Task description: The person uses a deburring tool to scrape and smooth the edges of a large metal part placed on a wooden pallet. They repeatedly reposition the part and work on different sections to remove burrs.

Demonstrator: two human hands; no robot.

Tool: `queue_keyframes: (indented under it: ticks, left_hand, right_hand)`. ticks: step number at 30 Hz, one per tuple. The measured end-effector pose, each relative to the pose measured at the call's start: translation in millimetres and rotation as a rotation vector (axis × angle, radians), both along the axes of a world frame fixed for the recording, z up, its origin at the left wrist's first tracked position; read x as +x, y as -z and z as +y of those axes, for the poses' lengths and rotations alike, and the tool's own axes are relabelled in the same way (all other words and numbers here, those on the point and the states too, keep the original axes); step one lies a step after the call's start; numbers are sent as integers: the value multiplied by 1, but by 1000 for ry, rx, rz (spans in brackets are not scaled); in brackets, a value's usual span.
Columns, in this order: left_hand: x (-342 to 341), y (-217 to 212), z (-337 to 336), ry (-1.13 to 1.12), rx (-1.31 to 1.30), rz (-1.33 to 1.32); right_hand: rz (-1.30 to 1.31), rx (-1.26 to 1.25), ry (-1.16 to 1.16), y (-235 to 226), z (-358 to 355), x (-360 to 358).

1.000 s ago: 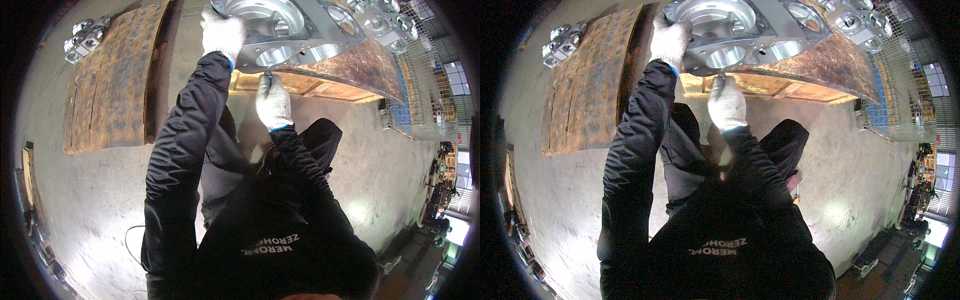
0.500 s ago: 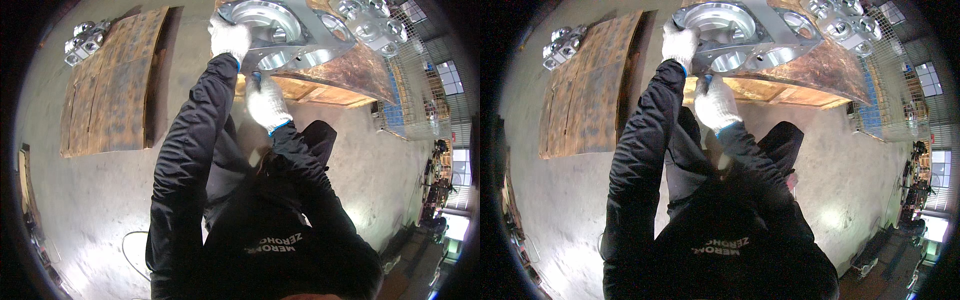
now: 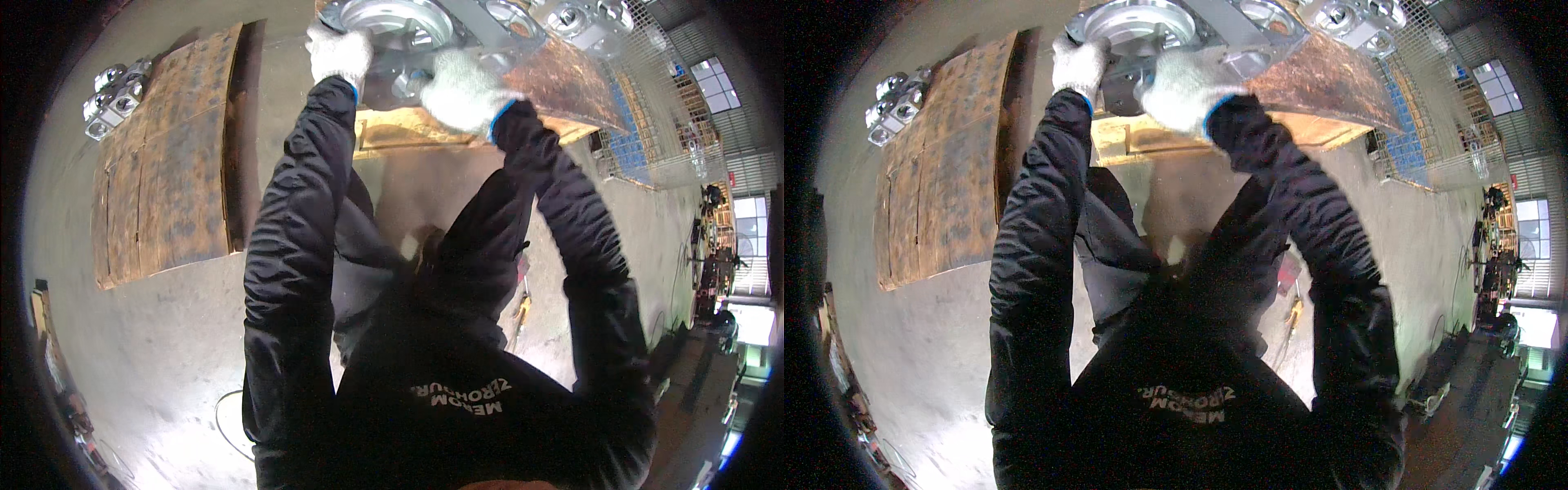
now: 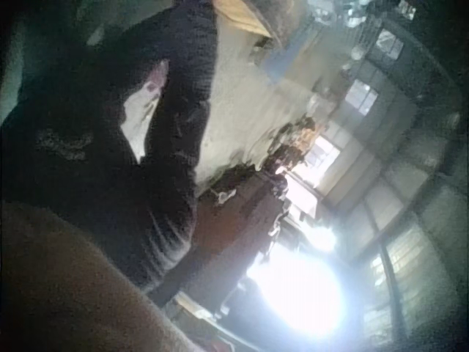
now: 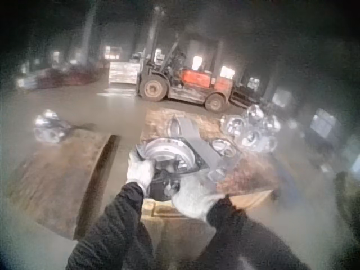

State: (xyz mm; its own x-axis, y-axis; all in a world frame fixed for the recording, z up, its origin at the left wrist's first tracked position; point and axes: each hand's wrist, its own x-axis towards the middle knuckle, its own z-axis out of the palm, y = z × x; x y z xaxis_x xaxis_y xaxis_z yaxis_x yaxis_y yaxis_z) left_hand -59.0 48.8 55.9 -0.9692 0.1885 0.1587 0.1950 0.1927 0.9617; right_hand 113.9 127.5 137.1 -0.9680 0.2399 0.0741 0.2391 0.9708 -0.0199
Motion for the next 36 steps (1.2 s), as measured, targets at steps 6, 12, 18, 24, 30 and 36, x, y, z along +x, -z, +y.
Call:
queue_keyframes:
  ticks: [6, 12, 18, 24, 30, 36]
  left_hand:
    - [-1, -1, 6, 48, 15, 104]
    - [10, -21, -16, 115, 93, 18]
    - [-3, -2, -7, 135, 156, -42]
    - [11, -24, -15, 130, 194, -117]
    - [-6, 5, -15, 202, 333, -160]
    - [2, 3, -11, 104, 137, -77]
  right_hand:
    - [-134, -10, 58, -51, 20, 9]
    - [-140, -46, 65, -55, 38, 13]
    - [9, -191, 84, -40, 61, 34]
    - [266, -421, -68, 15, 88, 48]
    - [501, -772, 137, 99, 73, 64]
    - [793, -708, 248, 159, 31, 50]
